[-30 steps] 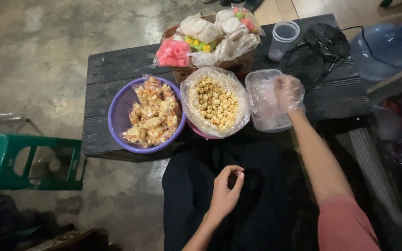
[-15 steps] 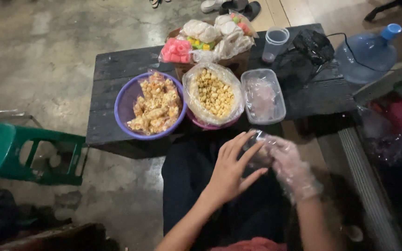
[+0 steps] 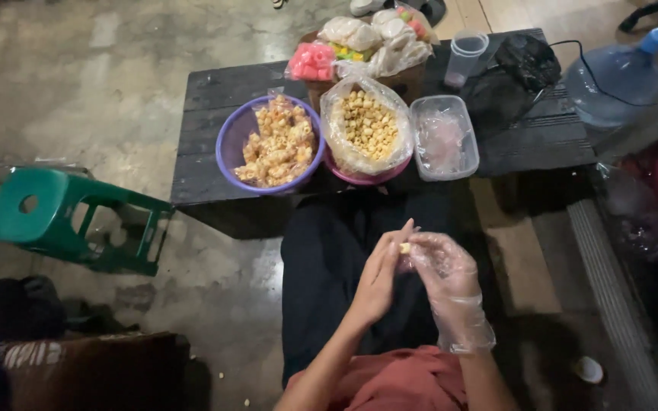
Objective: Manually portioning and packaging small snack items into plastic bags.
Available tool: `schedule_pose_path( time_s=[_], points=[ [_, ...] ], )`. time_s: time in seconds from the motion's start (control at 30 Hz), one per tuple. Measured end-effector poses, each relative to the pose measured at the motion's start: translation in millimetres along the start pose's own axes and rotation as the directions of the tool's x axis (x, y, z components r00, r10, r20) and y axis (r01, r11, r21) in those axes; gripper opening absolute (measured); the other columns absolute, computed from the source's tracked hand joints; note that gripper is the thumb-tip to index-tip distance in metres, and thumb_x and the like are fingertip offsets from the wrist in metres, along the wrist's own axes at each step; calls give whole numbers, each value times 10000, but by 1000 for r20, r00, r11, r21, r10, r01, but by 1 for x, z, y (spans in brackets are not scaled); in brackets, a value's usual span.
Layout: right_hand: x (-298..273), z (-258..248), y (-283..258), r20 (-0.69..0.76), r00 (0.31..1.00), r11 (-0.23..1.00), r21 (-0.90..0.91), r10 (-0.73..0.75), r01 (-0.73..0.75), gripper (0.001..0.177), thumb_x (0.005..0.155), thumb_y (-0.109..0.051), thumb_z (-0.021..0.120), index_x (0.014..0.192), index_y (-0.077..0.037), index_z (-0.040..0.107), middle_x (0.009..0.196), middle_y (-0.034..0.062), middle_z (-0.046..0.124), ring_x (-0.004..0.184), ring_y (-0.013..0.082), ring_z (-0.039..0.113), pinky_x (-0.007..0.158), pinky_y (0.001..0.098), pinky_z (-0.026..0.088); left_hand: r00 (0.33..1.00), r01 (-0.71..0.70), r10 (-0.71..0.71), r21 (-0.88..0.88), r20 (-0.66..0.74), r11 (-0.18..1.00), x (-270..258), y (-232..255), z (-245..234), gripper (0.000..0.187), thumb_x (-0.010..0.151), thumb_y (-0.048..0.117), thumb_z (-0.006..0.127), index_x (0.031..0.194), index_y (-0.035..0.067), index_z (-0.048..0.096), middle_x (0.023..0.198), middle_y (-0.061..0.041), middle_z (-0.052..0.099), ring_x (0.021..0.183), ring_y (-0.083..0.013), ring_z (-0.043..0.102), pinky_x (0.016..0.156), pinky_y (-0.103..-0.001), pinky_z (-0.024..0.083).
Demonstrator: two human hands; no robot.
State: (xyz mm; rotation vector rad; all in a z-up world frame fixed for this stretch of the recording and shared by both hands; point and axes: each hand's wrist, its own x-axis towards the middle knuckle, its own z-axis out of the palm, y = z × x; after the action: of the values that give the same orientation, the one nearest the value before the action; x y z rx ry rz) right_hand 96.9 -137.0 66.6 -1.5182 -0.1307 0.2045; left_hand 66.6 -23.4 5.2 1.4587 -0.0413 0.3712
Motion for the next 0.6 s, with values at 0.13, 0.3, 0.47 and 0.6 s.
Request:
schedule_pose_path(
  time_s=[0.13, 0.3, 0.47, 0.6],
  points=[
    [1, -3, 12, 40, 999, 998, -55, -18, 20, 252, 857, -34, 818, 1102, -13, 762, 971, 128, 796, 870, 187, 782, 749, 293, 646, 1000, 22, -22, -32, -2, 999, -9, 9, -3, 484, 1138, 238, 305, 1541, 34, 480, 1324, -178, 575, 1313, -293, 540, 1159, -460, 386],
    [-8, 5, -10, 61, 998, 997, -71, -18, 23, 164, 868, -11, 793, 1030, 2, 769, 844, 130, 769, 741, 162, 747, 674, 306, 637, 996, 83, -84, -63, -19, 995, -17, 16, -7, 450, 1127, 269, 394, 1504, 76, 548, 1250, -108, 534, 1231, -201, 515, 1151, -424, 376],
    [-1, -3, 21, 101, 995, 999, -43, -10, 14, 162, 888, -22, 782, 1040, 25, 752, 806, 151, 766, 720, 175, 748, 675, 307, 643, 985, 115, -128, -113, -118, 987, -15, 5, -9, 399, 1118, 264, 442, 1360, 58, 682, 1188, -108, 638, 1144, -175, 602, 1065, -362, 451],
    [-2, -3, 12, 90, 995, 999, -15, 44, -43, 150, 910, -4, 745, 1052, 41, 734, 818, 161, 757, 730, 189, 748, 684, 298, 630, 968, 137, -159, -123, -195, 983, -13, 21, -10, 309, 1073, 223, 565, 1271, 63, 742, 1188, -114, 701, 1113, -182, 646, 999, -370, 480]
  ],
)
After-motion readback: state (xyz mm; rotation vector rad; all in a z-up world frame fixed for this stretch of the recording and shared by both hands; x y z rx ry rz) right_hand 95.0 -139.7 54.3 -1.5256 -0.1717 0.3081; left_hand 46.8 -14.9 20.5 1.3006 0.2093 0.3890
